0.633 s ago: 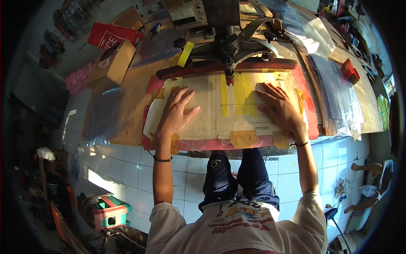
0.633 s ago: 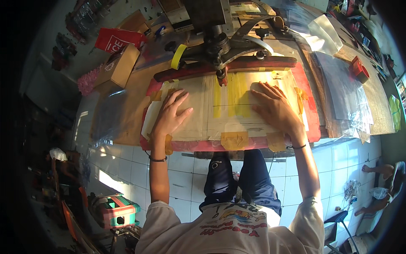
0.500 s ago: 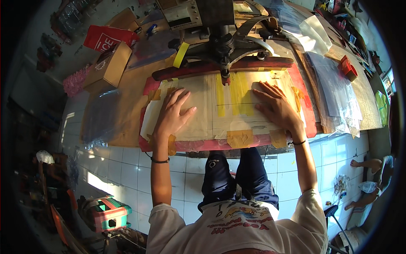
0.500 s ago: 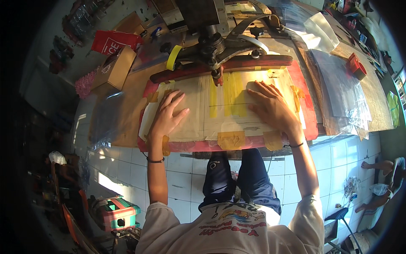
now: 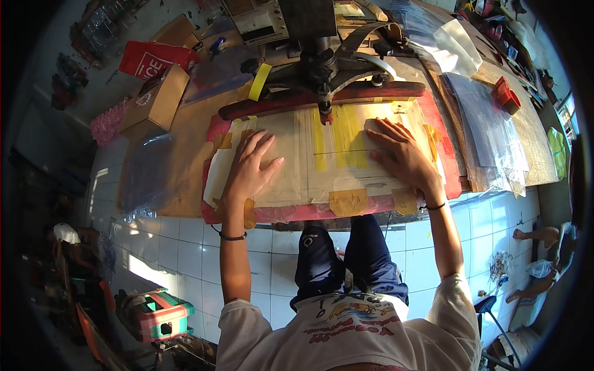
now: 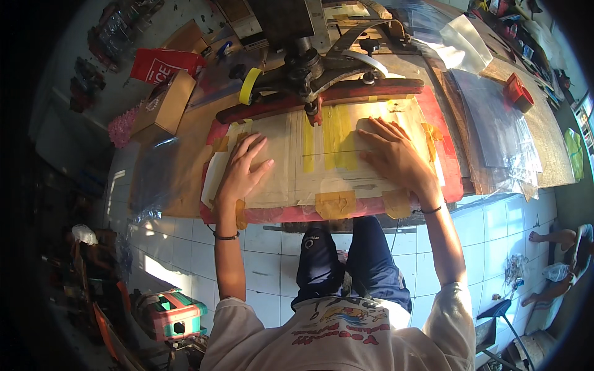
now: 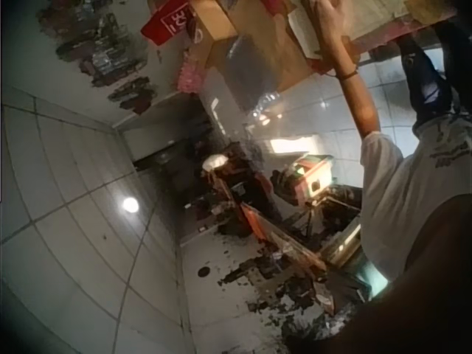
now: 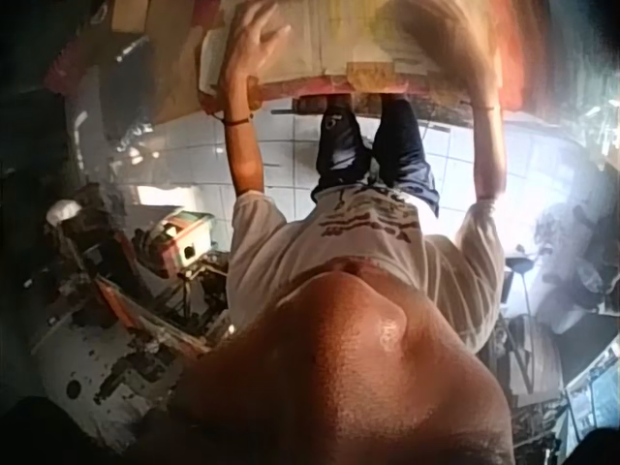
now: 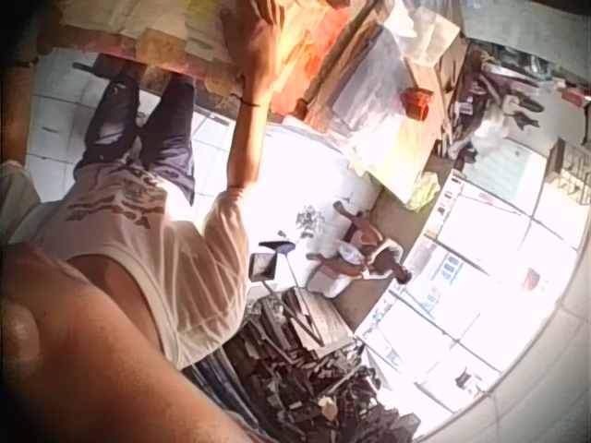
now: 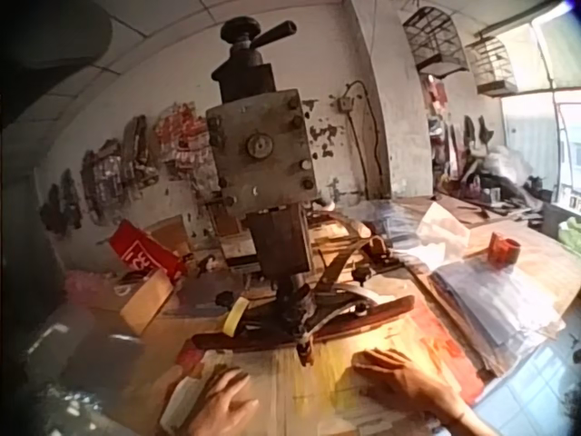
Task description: The person uses adhesive tape to secure a transparent sheet onto the frame of a screen-printing machine and places another sheet on the workbench surface.
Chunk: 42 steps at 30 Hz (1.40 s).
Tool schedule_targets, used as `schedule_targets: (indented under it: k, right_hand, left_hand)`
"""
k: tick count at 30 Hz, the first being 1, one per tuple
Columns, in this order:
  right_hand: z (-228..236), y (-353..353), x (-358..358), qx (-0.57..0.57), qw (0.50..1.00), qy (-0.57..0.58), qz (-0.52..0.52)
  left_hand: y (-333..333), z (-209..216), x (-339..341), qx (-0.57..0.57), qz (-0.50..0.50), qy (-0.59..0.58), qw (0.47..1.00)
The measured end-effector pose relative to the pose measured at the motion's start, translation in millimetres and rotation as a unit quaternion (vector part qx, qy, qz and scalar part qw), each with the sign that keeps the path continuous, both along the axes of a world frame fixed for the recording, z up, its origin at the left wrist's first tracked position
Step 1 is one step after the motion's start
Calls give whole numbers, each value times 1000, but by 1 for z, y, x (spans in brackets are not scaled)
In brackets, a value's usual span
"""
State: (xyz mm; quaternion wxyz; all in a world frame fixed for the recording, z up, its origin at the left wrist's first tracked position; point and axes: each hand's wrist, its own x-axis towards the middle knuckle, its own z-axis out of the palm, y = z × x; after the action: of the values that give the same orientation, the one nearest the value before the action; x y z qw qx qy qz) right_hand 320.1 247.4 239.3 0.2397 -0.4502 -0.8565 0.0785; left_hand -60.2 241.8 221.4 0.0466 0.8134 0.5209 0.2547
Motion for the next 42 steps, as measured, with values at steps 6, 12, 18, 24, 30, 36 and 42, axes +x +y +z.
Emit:
schedule_targets:
  k: [6,12,18,24,30,36,42]
  right_hand:
    - [-2,1,1,-2,1000,-2,-5]
    - [-4,0,1,-6,1000,-2,-8]
    - [-5,-1,1,-4,1000,-7,-7]
    - [-3,-1,0,2,1000,-12,-12]
    - [-4,1,1,1,1000,-7,-6]
    - [-4,0,1,1,1000,-11,-9]
    - [7,7,4,-24,999,-33,10]
  left_hand:
    - [2,-2,0,0,-1,-7,1000]
    - [2,-3,-1,-16,-2,-22,1000]
    - [1,-5,-2,-6,0,-11,1000]
    - [2,-4,-3,-7,-10,-12,1000]
    - [4,-4,-4,5,-12,-11,1000]
    - [5,-4,-4,3,-15,-42,999]
    - [5,-6,-7,11,-27,-51,998]
